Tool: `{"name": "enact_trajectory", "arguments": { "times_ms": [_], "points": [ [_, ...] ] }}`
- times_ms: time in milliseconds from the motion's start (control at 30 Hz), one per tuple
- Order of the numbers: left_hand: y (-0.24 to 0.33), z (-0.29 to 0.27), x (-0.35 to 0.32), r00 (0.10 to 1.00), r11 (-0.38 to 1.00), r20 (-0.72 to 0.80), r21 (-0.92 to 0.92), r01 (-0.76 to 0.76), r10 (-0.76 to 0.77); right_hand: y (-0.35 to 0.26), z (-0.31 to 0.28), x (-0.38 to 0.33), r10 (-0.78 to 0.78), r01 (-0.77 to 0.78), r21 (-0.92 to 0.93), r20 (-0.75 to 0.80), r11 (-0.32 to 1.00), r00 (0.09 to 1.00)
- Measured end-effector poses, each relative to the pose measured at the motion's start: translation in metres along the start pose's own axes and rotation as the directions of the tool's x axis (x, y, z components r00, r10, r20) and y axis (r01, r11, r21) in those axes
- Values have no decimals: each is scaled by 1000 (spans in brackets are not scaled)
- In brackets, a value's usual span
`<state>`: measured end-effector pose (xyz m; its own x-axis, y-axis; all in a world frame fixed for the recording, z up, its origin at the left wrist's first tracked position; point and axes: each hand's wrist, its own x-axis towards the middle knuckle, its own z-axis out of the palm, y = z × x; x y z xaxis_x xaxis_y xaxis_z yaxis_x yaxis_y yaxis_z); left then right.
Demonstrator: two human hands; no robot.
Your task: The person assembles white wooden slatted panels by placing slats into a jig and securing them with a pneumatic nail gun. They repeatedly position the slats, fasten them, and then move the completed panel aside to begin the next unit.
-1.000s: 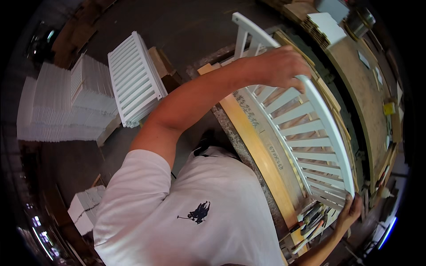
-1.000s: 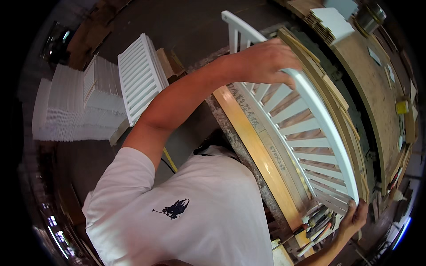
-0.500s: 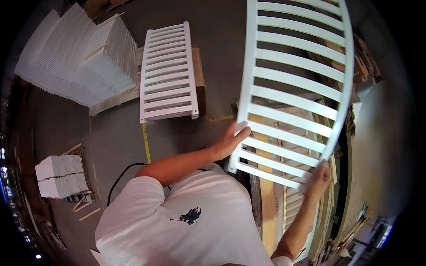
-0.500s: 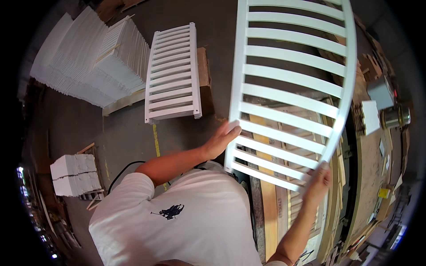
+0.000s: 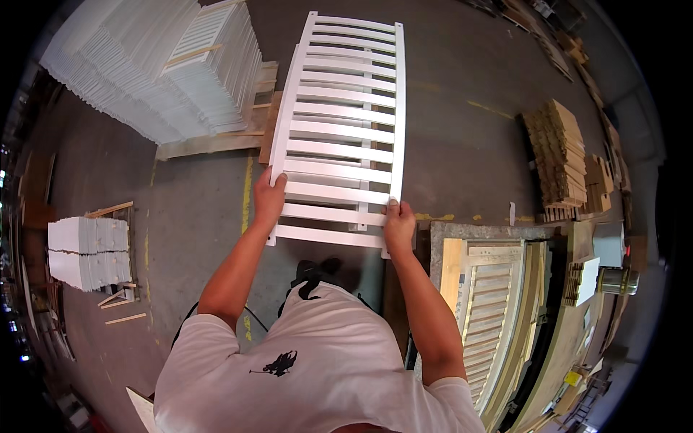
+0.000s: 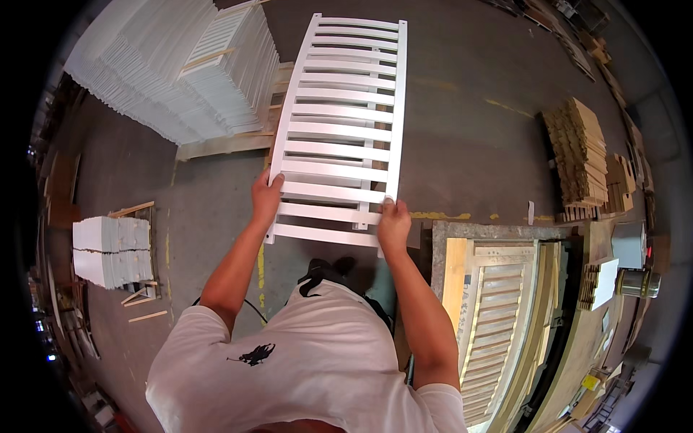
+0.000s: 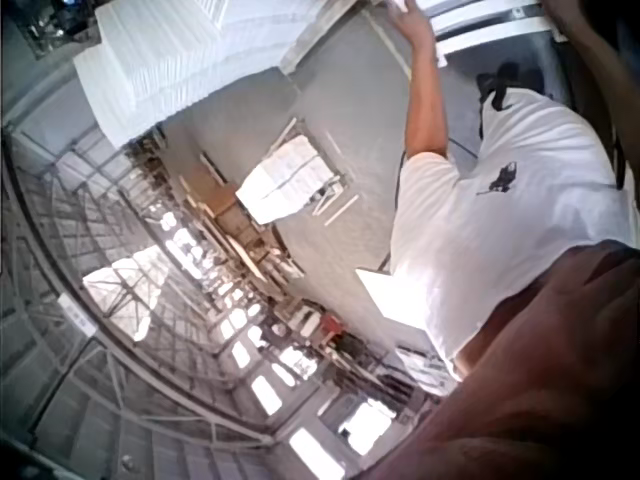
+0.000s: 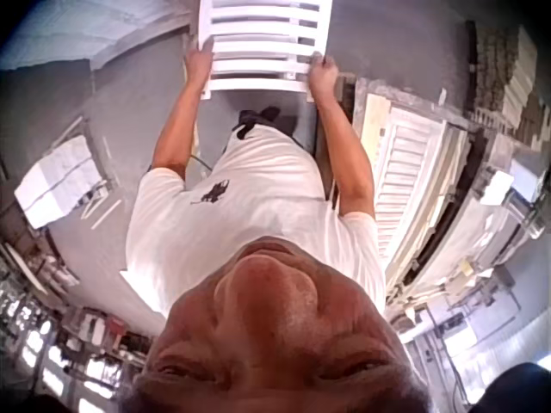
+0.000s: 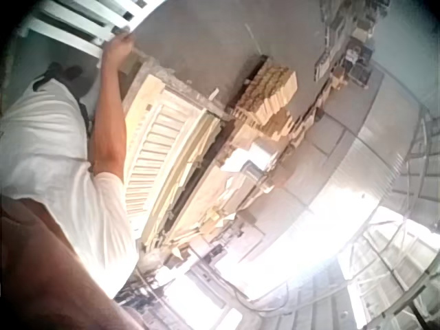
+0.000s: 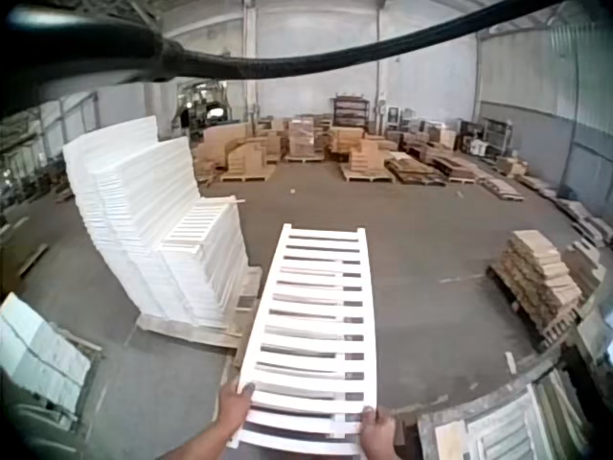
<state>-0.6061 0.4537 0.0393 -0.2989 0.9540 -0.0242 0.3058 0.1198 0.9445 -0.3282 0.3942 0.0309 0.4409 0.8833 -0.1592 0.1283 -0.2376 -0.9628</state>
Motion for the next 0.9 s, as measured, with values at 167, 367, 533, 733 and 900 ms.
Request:
{"name": "enact_trajectory", "arguments": {
  "times_ms": [167, 367, 533, 733, 900],
  "points": [
    [-81, -14, 70, 983, 936, -180, 350, 36, 30, 19, 52, 29, 77, -19, -427, 117, 904, 990],
    [-48, 5, 47, 946, 886, -114, 399, -237, 304, 48, 10, -17, -278, 295, -584, 121, 757, 953],
    [29, 99, -44, 796, 862, 379, -9, -506, 471, 9, -50, -73, 211, -194, -235, 49, 952, 976],
    [92, 193, -189, 173, 653, 702, -504, -565, 691, 34, -137, -156, -258, 108, -608, -165, 786, 952],
    [115, 231, -309, -197, 717, 794, -605, -346, 575, 13, -250, -328, 300, -175, 270, -546, 947, 782]
  ]
}}
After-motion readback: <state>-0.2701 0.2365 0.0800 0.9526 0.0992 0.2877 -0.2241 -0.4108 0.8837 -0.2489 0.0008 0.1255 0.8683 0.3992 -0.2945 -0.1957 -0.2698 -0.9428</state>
